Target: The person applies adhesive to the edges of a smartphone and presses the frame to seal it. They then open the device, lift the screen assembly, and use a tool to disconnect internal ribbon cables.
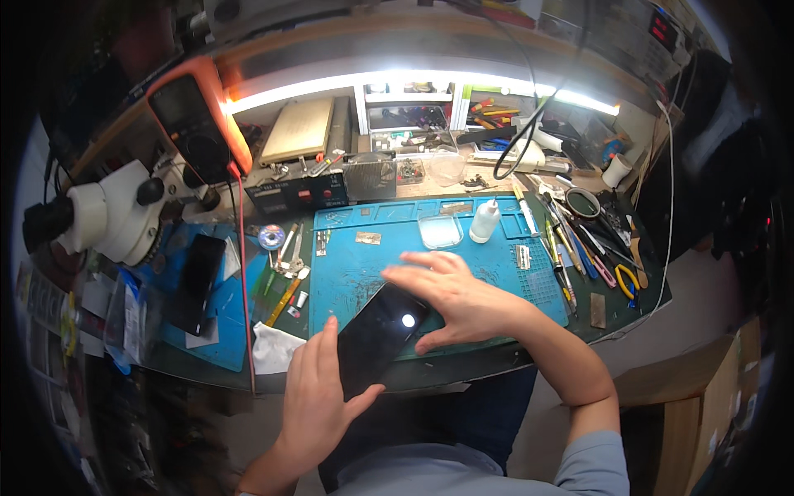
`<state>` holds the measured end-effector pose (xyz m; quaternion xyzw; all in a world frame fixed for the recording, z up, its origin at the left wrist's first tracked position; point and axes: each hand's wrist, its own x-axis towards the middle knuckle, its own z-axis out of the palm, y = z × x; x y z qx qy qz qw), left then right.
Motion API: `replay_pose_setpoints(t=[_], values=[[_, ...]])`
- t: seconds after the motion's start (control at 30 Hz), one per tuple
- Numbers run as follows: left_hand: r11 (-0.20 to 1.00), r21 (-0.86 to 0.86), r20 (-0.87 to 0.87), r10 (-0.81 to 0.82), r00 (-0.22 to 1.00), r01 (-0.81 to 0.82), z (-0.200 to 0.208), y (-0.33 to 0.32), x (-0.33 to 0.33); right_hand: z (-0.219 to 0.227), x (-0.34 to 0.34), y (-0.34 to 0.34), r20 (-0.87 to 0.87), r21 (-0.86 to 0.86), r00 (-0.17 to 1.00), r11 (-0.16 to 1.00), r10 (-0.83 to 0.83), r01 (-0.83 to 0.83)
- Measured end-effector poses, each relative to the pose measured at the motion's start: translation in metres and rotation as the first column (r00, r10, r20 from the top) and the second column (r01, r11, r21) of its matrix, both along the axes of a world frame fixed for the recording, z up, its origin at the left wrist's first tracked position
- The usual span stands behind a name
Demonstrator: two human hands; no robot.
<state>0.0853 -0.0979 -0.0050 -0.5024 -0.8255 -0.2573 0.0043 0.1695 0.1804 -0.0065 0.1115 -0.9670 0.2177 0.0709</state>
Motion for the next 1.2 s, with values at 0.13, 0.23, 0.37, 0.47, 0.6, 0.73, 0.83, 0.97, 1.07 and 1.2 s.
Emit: replay_pose_setpoints(t=[0.13,0.23,0.37,0.47,0.6,0.73,0.83,0.97,1.07,1.2], values=[[0.997,-0.048,0.044,-0.055,0.998,0.057,0.017,0.002,-0.014,-0.002,-0.013,0.004,0.044,-0.149,0.998,0.988,0.054,-0.047],[0.997,-0.069,0.605,0.012,0.796,0.038,0.040,0.004,-0.038,-0.006,-0.017,0.006,0.070,-0.410,0.997,0.912,0.022,0.008],[0.996,0.009,0.926,-0.043,0.375,0.091,0.028,0.001,-0.089,-0.005,-0.029,-0.015,0.093,-0.700,0.988,0.698,-0.120,0.151],[0.959,0.273,0.962,-0.273,-0.007,0.082,0.024,0.010,-0.103,-0.006,-0.040,-0.023,-0.121,-0.642,0.880,0.712,-0.459,0.283],[0.924,0.381,0.904,-0.367,0.219,-0.024,0.019,0.026,-0.083,0.030,-0.039,-0.044,0.196,-0.971,0.978,0.125,-0.068,0.204],[0.900,0.436,0.808,-0.392,0.440,0.002,0.004,0.052,-0.069,0.029,-0.041,-0.037,-0.001,-0.987,0.993,0.161,-0.121,0.019],[0.874,0.479,0.753,-0.457,0.474,0.081,-0.004,0.065,-0.067,0.032,-0.035,-0.024,-0.013,-0.957,0.999,0.291,-0.040,-0.001],[0.896,0.251,0.641,-0.437,0.631,0.366,0.006,0.082,-0.085,0.010,-0.028,-0.003,-0.246,-0.763,0.966,0.631,-0.084,-0.139],[0.840,0.410,0.521,-0.535,0.665,0.355,0.030,0.087,-0.100,0.008,-0.017,0.001,-0.239,-0.663,0.970,0.738,-0.053,-0.123],[0.756,0.440,0.412,-0.649,0.639,0.484,0.046,0.100,-0.080,0.009,-0.014,0.001,-0.208,-0.678,0.978,0.723,-0.011,-0.136]])
